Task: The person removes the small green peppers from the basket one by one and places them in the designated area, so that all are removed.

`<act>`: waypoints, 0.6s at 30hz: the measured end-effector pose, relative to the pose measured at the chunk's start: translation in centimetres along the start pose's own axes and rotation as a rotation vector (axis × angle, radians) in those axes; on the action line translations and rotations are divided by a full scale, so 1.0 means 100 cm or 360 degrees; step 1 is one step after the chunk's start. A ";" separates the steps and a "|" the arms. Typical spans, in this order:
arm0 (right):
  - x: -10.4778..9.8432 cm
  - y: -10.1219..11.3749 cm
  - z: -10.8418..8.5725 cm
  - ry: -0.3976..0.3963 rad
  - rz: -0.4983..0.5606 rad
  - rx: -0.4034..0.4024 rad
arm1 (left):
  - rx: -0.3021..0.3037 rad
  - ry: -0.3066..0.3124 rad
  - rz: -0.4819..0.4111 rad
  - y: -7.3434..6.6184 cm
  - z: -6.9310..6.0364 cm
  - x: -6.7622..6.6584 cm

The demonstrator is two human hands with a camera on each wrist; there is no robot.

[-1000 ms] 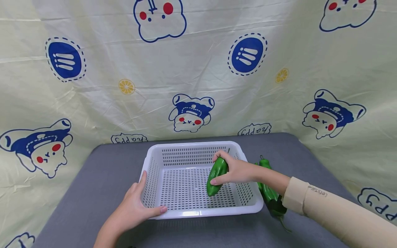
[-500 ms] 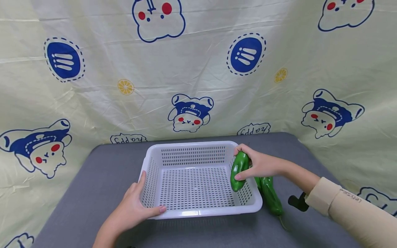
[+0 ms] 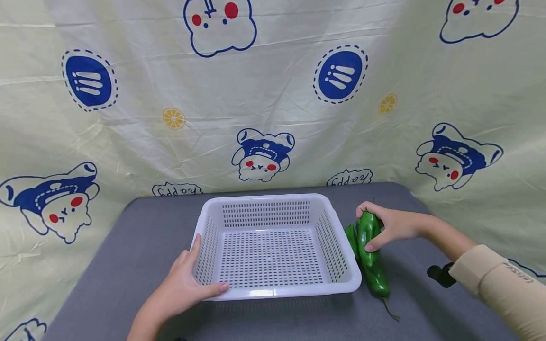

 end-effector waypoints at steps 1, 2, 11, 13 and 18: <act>0.000 -0.004 -0.001 0.0035 -0.0005 0.0025 | -0.0003 0.0002 -0.0001 0.000 0.000 0.000; 0.001 -0.008 -0.001 0.0071 -0.0001 0.0048 | -0.0006 0.0003 -0.0003 0.000 0.000 0.000; 0.007 -0.034 0.005 0.0113 -0.0087 0.0247 | -0.0002 -0.0002 -0.0008 0.000 0.001 0.000; 0.007 -0.037 0.007 0.0068 -0.0186 0.0267 | -0.0004 -0.0003 -0.0011 0.000 0.001 0.000; 0.009 -0.041 0.010 0.0021 -0.0326 0.0328 | -0.0004 -0.0006 -0.0025 0.001 0.001 0.000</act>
Point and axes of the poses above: each hand's wrist, its own z-axis towards the middle knuckle, its own x-axis out of the palm, y = z × x, the point moved 9 cm from there along z, towards the middle knuckle, and after that the axes turned 12 degrees about x, right-handed, at the moved point
